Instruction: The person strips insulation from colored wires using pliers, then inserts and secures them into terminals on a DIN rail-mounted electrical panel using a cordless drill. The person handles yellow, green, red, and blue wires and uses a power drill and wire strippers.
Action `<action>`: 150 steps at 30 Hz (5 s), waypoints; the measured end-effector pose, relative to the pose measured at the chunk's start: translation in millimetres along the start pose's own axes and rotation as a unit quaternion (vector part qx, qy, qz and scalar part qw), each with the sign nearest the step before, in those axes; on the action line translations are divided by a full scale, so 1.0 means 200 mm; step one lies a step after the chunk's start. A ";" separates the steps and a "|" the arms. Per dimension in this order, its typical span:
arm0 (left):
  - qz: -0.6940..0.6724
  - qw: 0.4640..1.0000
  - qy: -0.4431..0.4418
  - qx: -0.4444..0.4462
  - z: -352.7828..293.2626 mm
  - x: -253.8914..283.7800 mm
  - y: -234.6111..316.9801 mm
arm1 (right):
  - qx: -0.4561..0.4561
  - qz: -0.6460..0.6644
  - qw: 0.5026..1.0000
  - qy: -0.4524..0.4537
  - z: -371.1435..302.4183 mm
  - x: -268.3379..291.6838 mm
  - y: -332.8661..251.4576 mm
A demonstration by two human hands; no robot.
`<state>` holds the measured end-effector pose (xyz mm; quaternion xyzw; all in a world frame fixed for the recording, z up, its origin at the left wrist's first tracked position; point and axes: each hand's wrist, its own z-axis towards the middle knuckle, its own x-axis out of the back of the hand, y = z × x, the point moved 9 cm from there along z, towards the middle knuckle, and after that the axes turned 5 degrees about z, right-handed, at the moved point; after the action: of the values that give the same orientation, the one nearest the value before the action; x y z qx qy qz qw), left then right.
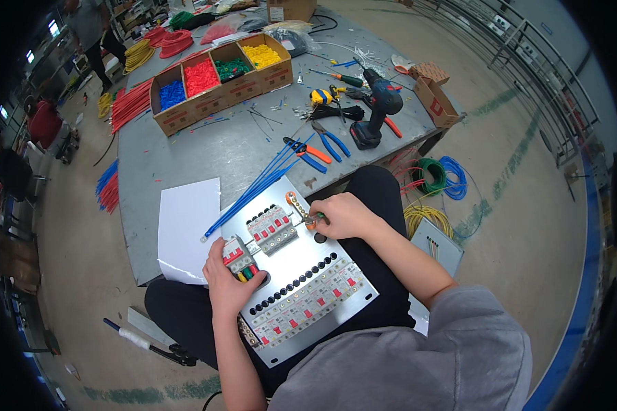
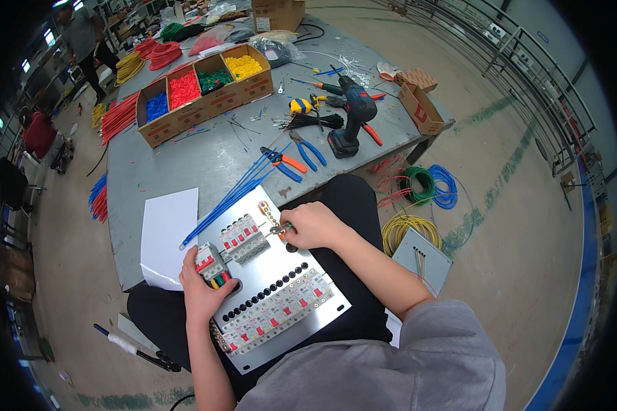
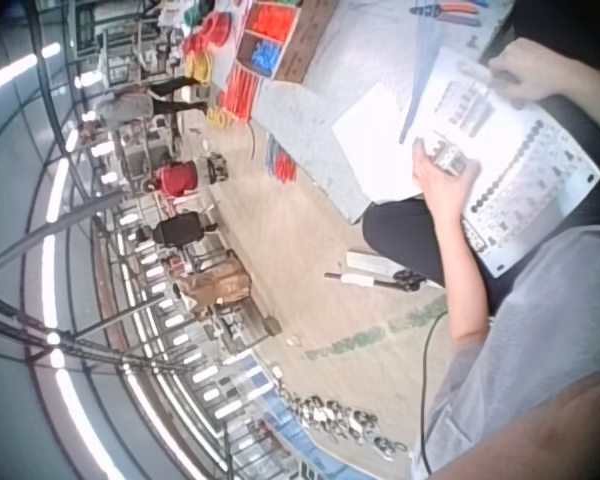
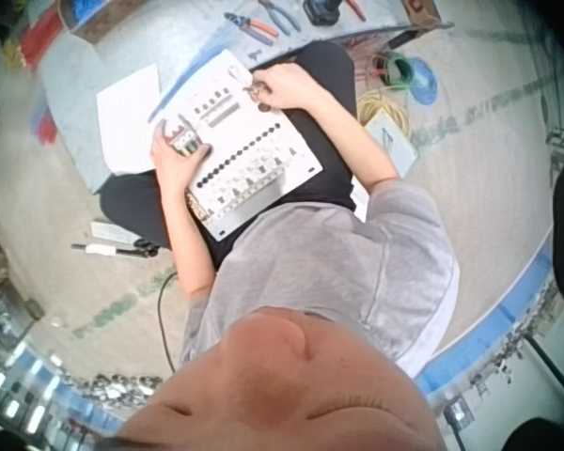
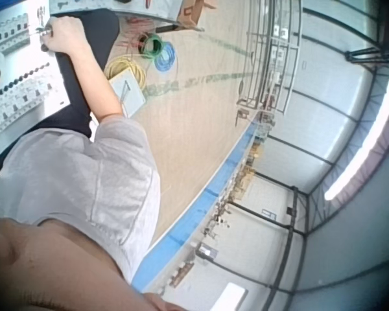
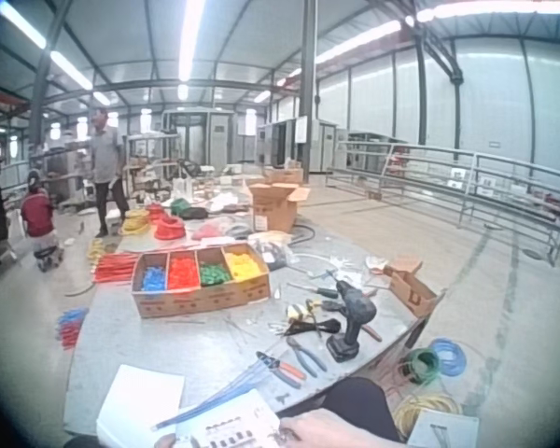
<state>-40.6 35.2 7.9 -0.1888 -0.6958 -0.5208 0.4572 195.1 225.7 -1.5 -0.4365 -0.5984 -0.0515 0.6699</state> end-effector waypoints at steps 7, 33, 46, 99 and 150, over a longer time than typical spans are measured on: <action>0.002 1.000 0.007 -0.012 0.00 0.00 -0.01 | -0.002 -0.024 1.000 0.011 0.01 0.02 -0.03; 0.004 1.000 0.000 -0.001 0.00 -0.01 -0.02 | 0.109 0.014 0.994 0.007 -0.02 0.02 -0.10; 0.011 1.000 -0.003 -0.004 0.00 0.00 -0.02 | 0.073 0.091 0.993 -0.016 -0.01 -0.01 -0.10; 0.006 1.000 -0.009 0.010 0.00 0.01 -0.01 | 0.027 0.089 0.992 0.086 -0.01 0.02 -0.07; 0.006 1.000 0.008 -0.013 -0.01 0.01 0.00 | 0.122 0.103 0.987 0.005 -0.03 0.02 -0.09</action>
<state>-41.7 33.0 9.6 -0.1947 -0.6839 -0.5286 0.4636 189.7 211.8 12.3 -0.4110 -0.5488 0.0891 0.7225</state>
